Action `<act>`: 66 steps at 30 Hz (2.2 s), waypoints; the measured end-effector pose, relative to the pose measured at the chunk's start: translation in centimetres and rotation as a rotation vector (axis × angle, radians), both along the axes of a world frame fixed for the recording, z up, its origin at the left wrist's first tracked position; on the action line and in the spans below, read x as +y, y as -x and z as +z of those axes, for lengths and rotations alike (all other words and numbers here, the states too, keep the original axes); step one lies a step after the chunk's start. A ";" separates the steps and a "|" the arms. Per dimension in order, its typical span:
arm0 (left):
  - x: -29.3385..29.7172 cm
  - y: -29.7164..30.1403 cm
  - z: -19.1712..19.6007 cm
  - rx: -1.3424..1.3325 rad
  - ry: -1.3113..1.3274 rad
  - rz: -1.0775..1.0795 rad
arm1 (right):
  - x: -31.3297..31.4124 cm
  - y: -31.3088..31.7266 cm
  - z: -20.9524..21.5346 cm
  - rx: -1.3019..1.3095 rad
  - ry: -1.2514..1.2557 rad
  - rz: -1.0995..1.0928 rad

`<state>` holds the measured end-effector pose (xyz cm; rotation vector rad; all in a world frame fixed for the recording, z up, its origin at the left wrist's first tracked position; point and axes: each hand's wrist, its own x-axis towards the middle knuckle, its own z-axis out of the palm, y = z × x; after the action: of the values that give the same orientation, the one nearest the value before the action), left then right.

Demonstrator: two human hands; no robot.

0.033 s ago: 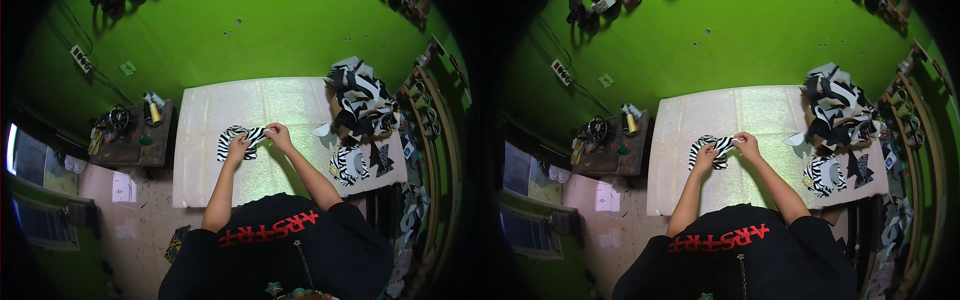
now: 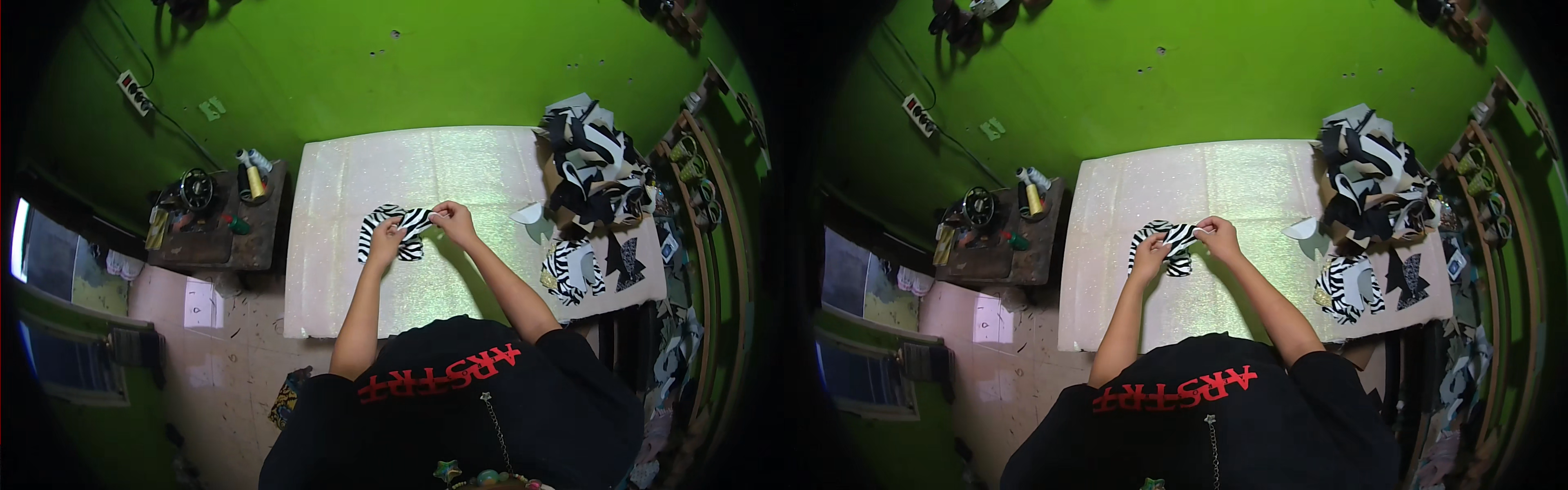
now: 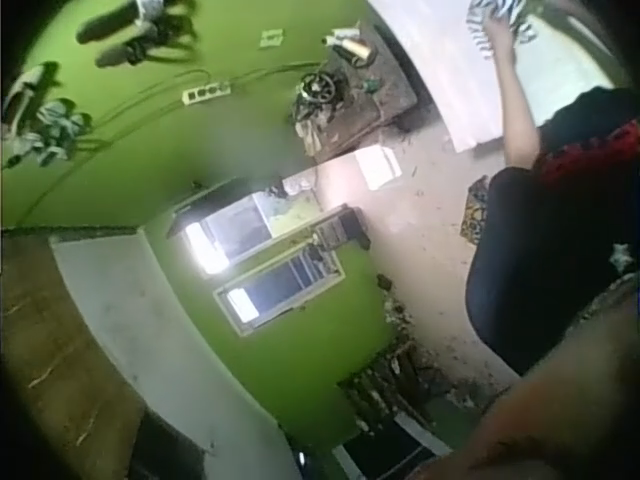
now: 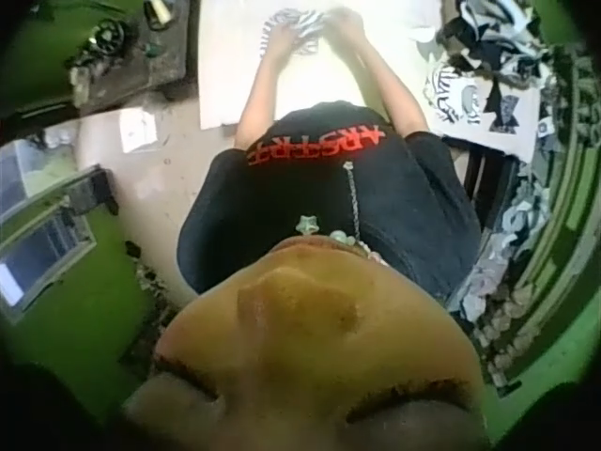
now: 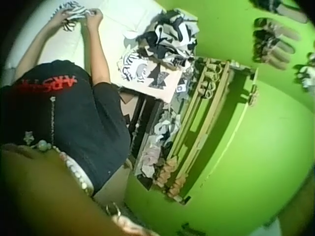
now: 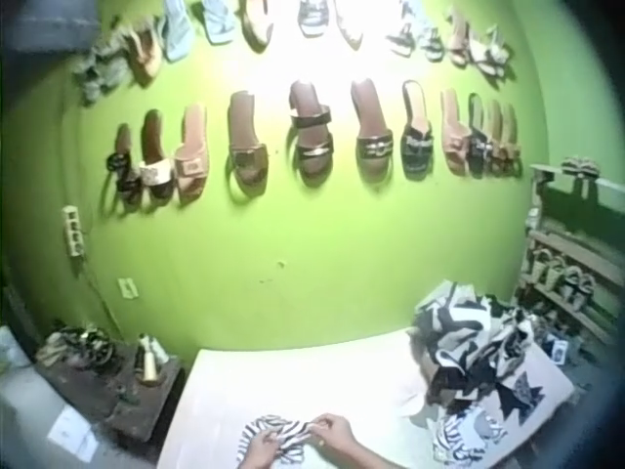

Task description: Sorting and inspecting patterned leather or fabric shoe upper components.

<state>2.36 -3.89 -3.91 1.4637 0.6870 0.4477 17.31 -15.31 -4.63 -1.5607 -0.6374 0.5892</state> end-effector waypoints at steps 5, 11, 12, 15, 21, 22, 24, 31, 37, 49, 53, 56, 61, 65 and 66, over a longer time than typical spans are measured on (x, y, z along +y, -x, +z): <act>4.0 2.7 0.3 0.051 0.052 0.098 | 3.8 1.0 -0.6 -0.169 0.180 0.062; 8.5 2.9 -4.0 0.116 -0.053 0.266 | 7.4 2.8 -0.4 -0.291 0.249 -0.027; 9.0 2.8 -4.8 0.161 -0.100 0.302 | 7.9 3.0 -0.9 -0.313 0.260 -0.044; 9.2 1.9 -6.0 0.269 -0.193 0.341 | 8.3 3.0 -2.8 -0.403 0.294 -0.067; 8.7 1.1 -6.7 0.339 -0.281 0.391 | 8.6 3.3 -4.3 -0.425 0.317 -0.111; 8.3 0.8 -6.5 0.369 -0.308 0.402 | 8.6 3.2 -4.5 -0.426 0.316 -0.116; 7.5 0.4 -6.2 0.379 -0.435 0.428 | 8.6 3.1 -4.9 -0.466 0.321 -0.132; 6.6 0.8 -5.6 0.402 -0.623 0.332 | 7.8 3.4 -5.0 -0.359 0.383 -0.160; 5.1 0.9 -4.5 0.519 -0.760 0.303 | 4.2 2.7 -4.6 -0.259 0.349 -0.119; 0.9 -0.5 -0.8 1.108 -0.763 -0.016 | -7.1 -1.4 -3.2 -0.142 0.255 -0.420; -1.7 -3.4 0.7 1.126 -0.640 -0.039 | -10.4 -2.9 -2.6 -0.092 0.197 -0.486; -4.4 -6.0 1.1 1.008 -0.665 -0.048 | -12.8 -4.3 -2.0 -0.099 0.134 -0.520; -10.4 -10.6 1.9 0.856 -0.710 -0.199 | -17.3 -7.5 0.7 -0.148 0.011 -0.535; -14.3 -14.5 1.0 0.770 -0.691 -0.305 | -20.1 -11.6 4.0 -0.224 -0.129 -0.536; -15.1 -15.5 1.0 0.769 -0.688 -0.306 | -20.9 -12.5 5.6 -0.233 -0.148 -0.534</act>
<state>17.88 -19.03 -2.92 2.3966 0.9303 -0.1731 29.82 -36.26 0.97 -1.5844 -0.3972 -0.0399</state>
